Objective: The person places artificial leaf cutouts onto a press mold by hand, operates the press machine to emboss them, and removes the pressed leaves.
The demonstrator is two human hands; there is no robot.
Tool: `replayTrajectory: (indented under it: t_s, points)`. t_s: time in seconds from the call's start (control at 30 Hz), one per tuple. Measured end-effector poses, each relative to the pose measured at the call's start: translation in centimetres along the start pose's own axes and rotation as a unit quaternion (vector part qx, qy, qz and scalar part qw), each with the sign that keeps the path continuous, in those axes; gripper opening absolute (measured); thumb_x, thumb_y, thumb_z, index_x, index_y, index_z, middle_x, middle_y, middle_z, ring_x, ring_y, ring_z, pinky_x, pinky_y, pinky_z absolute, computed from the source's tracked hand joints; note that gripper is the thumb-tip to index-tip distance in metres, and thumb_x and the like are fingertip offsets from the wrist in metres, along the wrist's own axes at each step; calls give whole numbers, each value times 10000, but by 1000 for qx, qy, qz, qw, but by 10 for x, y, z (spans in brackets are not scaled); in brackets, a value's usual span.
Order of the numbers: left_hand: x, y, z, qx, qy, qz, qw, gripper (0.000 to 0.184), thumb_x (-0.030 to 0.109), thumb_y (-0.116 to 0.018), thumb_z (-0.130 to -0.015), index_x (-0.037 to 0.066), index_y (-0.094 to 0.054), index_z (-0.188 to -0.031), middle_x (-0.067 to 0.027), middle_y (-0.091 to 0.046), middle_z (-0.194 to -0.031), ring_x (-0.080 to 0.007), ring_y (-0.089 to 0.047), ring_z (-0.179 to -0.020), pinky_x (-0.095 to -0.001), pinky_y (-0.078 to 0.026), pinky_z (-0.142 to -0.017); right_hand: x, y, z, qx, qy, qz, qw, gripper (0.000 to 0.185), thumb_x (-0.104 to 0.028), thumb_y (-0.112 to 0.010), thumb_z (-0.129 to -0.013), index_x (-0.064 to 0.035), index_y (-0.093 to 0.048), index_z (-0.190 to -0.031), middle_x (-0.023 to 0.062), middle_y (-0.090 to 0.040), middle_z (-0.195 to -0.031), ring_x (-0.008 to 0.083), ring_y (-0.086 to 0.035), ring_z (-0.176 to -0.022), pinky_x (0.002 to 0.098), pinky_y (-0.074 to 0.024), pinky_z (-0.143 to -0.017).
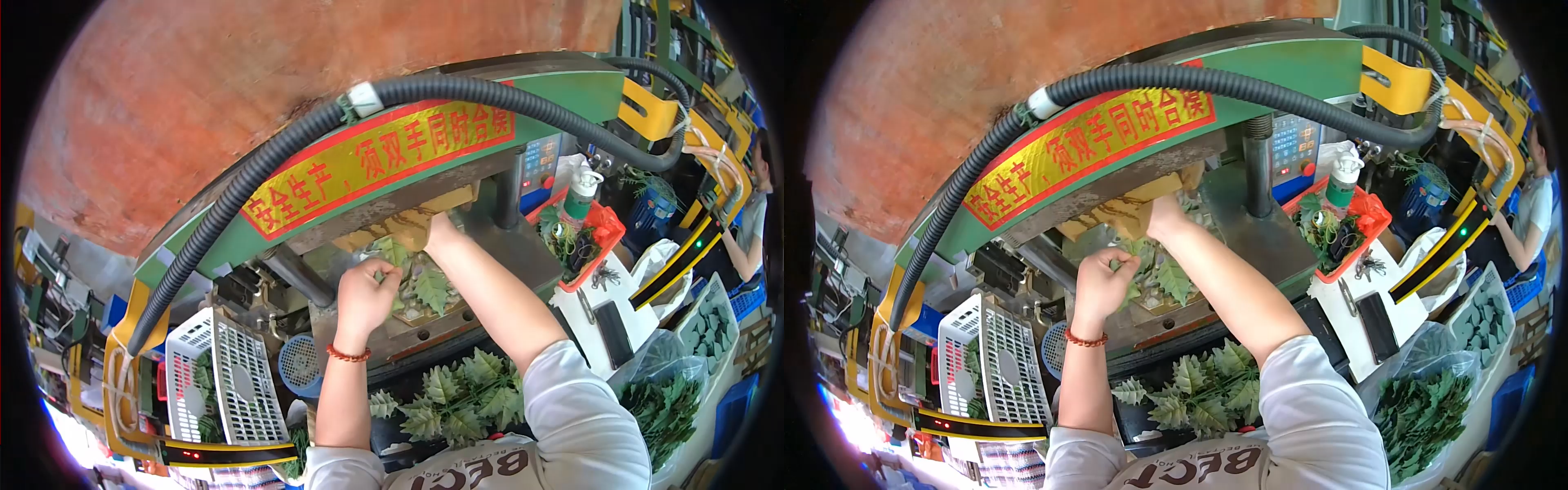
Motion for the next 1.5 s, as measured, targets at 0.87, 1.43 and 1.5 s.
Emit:
replayTrajectory:
  t_s: [0.87,1.43,1.5]
  points:
    - [-136,-60,369,-180,160,-306,921,419,453,-540,-845,80,-647,-685,-111,-646,-661,-351,-591,-594,-409,-441,-523,-100,212,437,-7,-196,893,405,421,-398,-668,-768,-9,-542,-666,146,-573,-676,362,-559,-668,416,-446,-636]
    - [-141,-73,373,-141,158,-328,921,375,426,-575,-833,81,-671,-720,-94,-653,-701,-349,-591,-632,-410,-449,-558,-103,225,434,-14,-142,898,415,425,-417,-666,-761,-24,-541,-660,119,-602,-714,322,-574,-635,400,-457,-608]
    - [-129,-65,372,-158,157,-351,909,352,400,-585,-833,78,-670,-718,-94,-649,-693,-334,-587,-620,-397,-448,-552,-101,215,432,-41,-149,916,370,398,-397,-655,-775,-26,-548,-678,117,-602,-712,321,-582,-640,397,-463,-610]
Point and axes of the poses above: each hand's wrist, its own z-axis away from the middle knuckle, its own y-axis out of the back of the hand, x = y × z, the point moved 7 cm from there along -z, towards the middle knuckle
